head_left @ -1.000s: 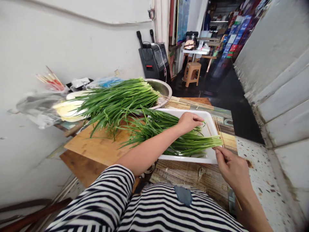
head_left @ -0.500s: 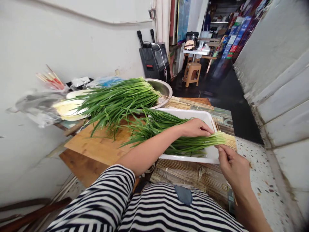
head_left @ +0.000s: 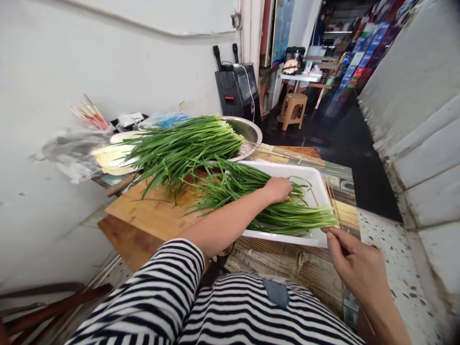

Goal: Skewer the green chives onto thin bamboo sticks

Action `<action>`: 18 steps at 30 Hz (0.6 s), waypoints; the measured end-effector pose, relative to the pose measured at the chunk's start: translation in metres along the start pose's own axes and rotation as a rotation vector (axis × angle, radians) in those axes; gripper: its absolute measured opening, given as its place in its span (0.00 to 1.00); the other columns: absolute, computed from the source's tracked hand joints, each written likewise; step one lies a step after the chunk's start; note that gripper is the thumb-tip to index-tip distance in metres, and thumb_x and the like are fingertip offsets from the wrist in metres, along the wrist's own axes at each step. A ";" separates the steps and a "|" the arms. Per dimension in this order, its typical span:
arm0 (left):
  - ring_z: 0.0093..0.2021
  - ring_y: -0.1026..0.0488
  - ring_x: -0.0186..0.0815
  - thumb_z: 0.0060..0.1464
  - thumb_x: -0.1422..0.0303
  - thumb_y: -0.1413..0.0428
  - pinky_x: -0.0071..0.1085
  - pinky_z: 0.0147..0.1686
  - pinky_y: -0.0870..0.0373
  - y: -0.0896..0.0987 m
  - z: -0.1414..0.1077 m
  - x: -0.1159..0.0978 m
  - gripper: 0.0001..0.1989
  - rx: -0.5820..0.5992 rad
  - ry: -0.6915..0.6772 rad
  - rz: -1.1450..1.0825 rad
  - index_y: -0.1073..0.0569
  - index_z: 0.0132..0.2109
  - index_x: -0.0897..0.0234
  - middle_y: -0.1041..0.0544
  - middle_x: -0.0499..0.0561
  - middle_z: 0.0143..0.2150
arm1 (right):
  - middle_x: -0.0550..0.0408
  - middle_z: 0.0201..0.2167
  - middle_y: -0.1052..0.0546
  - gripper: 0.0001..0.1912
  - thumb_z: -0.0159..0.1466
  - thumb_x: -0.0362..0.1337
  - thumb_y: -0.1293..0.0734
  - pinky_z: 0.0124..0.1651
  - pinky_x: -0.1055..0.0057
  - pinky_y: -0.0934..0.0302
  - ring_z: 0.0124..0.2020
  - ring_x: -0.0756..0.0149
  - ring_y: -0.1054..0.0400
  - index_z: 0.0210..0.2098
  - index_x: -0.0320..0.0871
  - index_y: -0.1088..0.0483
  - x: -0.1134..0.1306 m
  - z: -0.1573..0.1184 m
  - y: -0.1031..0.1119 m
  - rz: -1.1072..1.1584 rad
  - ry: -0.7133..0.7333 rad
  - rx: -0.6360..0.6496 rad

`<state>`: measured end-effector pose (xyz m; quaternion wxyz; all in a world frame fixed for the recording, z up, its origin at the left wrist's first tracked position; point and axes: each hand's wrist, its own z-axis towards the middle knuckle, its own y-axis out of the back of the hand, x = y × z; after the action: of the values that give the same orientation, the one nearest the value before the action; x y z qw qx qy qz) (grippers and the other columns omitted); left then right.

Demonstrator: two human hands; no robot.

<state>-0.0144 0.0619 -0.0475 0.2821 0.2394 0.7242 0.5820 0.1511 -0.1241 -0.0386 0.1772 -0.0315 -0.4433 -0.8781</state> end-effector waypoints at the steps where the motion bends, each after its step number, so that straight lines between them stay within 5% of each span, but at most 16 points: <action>1: 0.49 0.27 0.46 0.54 0.64 0.45 0.37 0.45 0.33 -0.001 0.000 -0.003 0.13 -0.003 0.009 0.015 0.20 0.43 0.63 0.21 0.58 0.45 | 0.58 0.19 0.23 0.14 0.65 0.40 0.40 0.22 0.76 0.44 0.15 0.72 0.34 0.35 0.41 0.23 0.000 0.000 -0.001 -0.008 -0.006 0.001; 6: 0.49 0.27 0.44 0.55 0.77 0.52 0.40 0.50 0.37 -0.003 0.003 -0.009 0.15 -0.058 0.092 0.023 0.21 0.40 0.68 0.21 0.61 0.44 | 0.57 0.20 0.23 0.16 0.65 0.41 0.41 0.22 0.76 0.44 0.17 0.71 0.31 0.35 0.42 0.23 -0.004 -0.001 -0.005 -0.032 -0.042 0.020; 14: 0.40 0.26 0.35 0.52 0.71 0.46 0.29 0.43 0.32 0.007 0.000 0.006 0.10 -0.233 0.093 -0.425 0.22 0.40 0.64 0.20 0.50 0.38 | 0.55 0.25 0.21 0.17 0.64 0.43 0.41 0.24 0.75 0.41 0.20 0.69 0.30 0.37 0.44 0.23 -0.012 -0.004 -0.015 0.002 -0.172 0.100; 18: 0.45 0.28 0.36 0.53 0.71 0.46 0.30 0.49 0.34 0.013 -0.003 0.005 0.10 -0.380 0.052 -0.472 0.21 0.39 0.64 0.22 0.52 0.41 | 0.55 0.26 0.20 0.17 0.64 0.42 0.41 0.24 0.75 0.42 0.19 0.70 0.30 0.37 0.44 0.22 -0.014 -0.003 -0.016 0.005 -0.188 0.098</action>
<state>-0.0197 0.0656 -0.0349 0.4305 -0.0075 0.6449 0.6314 0.1588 -0.1143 -0.0555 0.1382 -0.1061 -0.5004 -0.8481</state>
